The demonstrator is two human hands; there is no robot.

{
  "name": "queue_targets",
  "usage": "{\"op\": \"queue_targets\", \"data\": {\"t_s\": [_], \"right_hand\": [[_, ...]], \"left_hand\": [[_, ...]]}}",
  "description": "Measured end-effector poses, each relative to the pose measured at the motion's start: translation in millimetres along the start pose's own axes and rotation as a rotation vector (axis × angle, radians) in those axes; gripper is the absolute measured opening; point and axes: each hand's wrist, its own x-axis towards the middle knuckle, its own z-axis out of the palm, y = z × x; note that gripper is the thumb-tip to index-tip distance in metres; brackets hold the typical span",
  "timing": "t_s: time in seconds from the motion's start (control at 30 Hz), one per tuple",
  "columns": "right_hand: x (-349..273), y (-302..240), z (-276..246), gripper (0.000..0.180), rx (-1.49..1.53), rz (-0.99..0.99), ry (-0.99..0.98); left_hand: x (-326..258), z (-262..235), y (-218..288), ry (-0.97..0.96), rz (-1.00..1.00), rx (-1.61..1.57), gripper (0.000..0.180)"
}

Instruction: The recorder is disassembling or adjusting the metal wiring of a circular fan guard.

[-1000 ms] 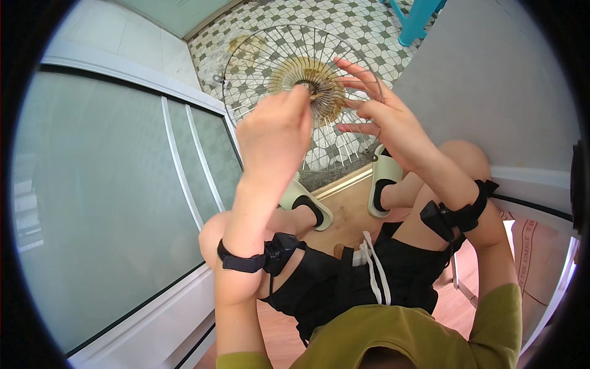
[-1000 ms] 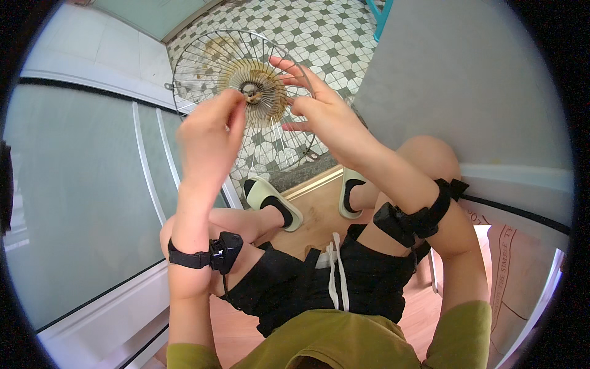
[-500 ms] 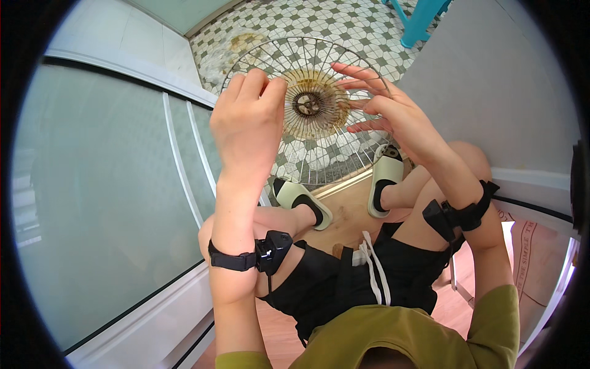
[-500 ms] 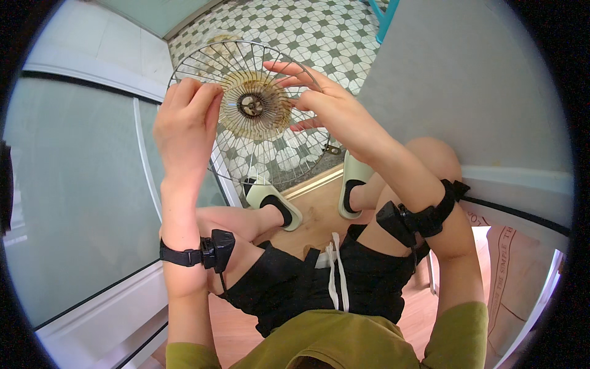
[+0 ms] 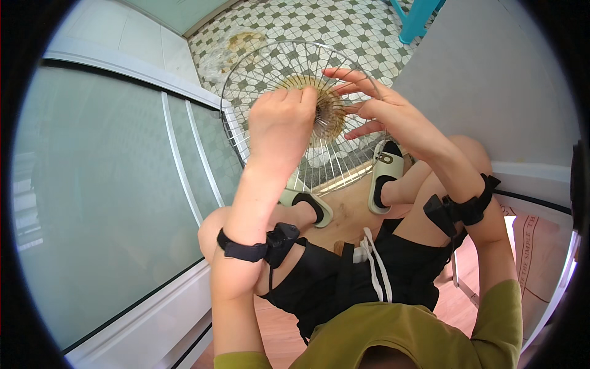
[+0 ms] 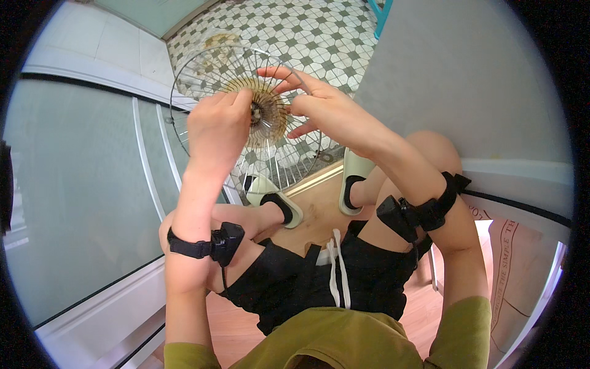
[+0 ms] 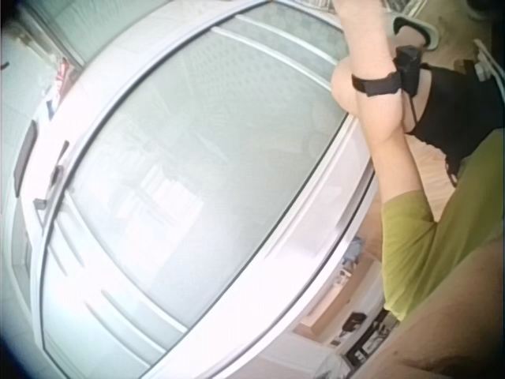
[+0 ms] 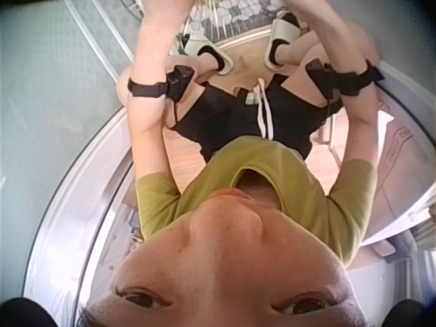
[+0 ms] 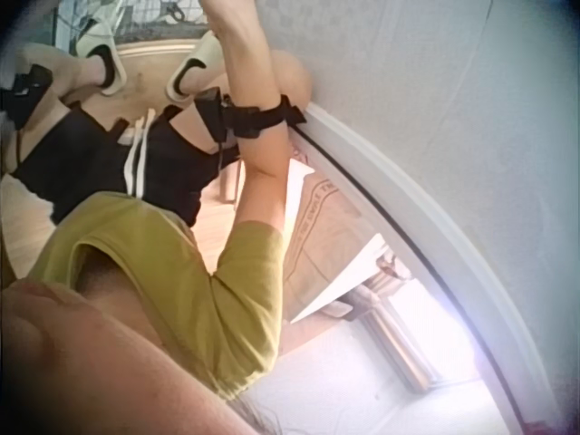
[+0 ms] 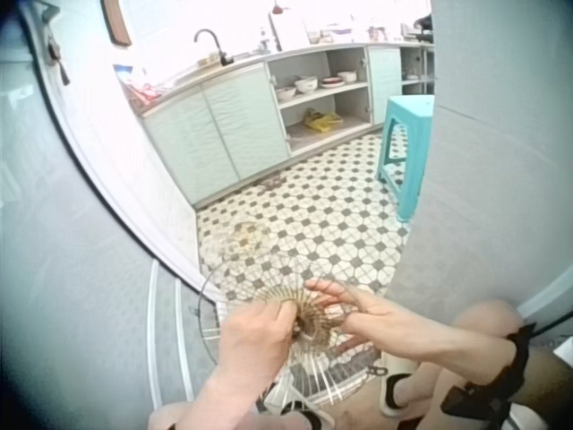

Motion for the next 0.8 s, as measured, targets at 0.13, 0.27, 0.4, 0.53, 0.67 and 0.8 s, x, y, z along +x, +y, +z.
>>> {"op": "queue_targets", "data": {"t_s": [0.13, 0.27, 0.4, 0.53, 0.67, 0.8], "right_hand": [[-0.5, 4.3, 3.2, 0.055, -0.030, -0.036, 0.000], [-1.6, -1.0, 3.7, 0.055, 0.047, 0.020, -0.014], [-1.7, 1.9, 4.9, 0.054, 0.078, 0.048, -0.027], [4.2, 15.0, 13.3, 0.054, -0.017, -0.032, -0.012], [0.9, 12.0, 7.8, 0.054, 0.002, -0.055, 0.015], [0.4, 4.9, 4.1, 0.056, 0.048, -0.021, 0.052]], "left_hand": [[-2.6, 9.5, 8.6, -0.006, -0.118, 0.011, 0.011], [-0.9, 12.4, 9.6, 0.027, -0.189, -0.001, 0.012], [1.7, 10.6, 14.2, -0.060, -0.284, 0.033, 0.011], [2.7, 4.0, 9.9, -0.203, -0.410, 0.043, 0.012], [1.3, -4.6, 0.2, -0.204, -0.427, -0.104, 0.006], [-1.1, -11.6, -12.2, -0.061, -0.373, -0.319, 0.006]]}}
